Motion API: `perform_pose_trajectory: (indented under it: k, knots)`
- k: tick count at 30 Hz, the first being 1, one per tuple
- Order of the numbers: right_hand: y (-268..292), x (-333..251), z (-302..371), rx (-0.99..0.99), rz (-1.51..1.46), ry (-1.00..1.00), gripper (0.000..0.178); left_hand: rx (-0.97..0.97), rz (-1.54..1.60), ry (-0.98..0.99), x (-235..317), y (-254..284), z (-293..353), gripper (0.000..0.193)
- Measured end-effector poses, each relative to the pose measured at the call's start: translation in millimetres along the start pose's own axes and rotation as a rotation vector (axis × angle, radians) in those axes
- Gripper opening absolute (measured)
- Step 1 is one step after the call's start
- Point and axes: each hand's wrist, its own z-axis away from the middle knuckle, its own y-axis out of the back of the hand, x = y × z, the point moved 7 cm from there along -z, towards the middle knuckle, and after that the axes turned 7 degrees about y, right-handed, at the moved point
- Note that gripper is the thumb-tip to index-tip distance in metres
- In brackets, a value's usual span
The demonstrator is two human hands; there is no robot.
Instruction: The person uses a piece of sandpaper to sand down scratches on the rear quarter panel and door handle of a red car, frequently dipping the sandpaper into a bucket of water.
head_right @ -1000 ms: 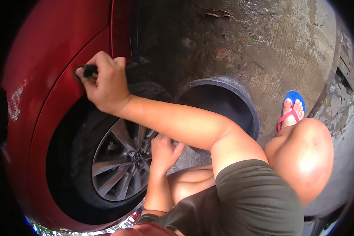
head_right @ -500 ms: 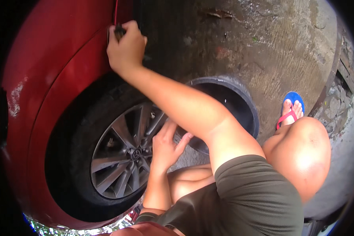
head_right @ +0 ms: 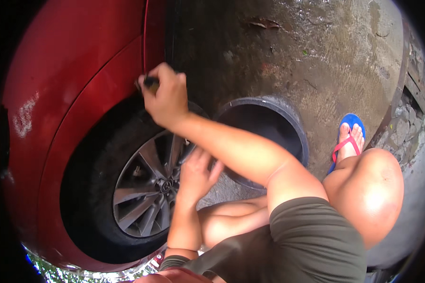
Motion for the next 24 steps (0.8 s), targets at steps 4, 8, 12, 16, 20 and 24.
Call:
perform_pose_trajectory:
  k: [4,8,12,16,20,24]
  knots:
    - [59.0,-5.1,-81.7,0.249,0.005,-0.092,0.033,0.439,-0.522,-0.255,23.4,78.2,-1.1,0.071]
    - [82.4,-19.2,-101.7,0.274,-0.118,-0.083,0.027,0.585,-1.144,-0.079,33.3,165.6,-51.2,0.097]
    - [60.2,-5.7,-94.1,0.195,-0.306,-0.142,0.028,0.509,-1.687,0.041,40.3,191.1,-102.7,0.110]
    - [53.1,-24.8,-87.9,0.079,-0.401,-0.232,0.022,0.397,-1.829,-0.001,15.5,175.6,-97.2,0.109]
    - [68.6,-32.9,-109.0,0.044,-0.378,-0.174,0.028,0.437,-1.786,-0.202,6.0,164.2,-61.2,0.095]
    - [99.0,-33.2,-127.6,0.092,-0.167,-0.028,0.031,0.298,-1.088,-0.321,23.4,110.9,-19.0,0.054]
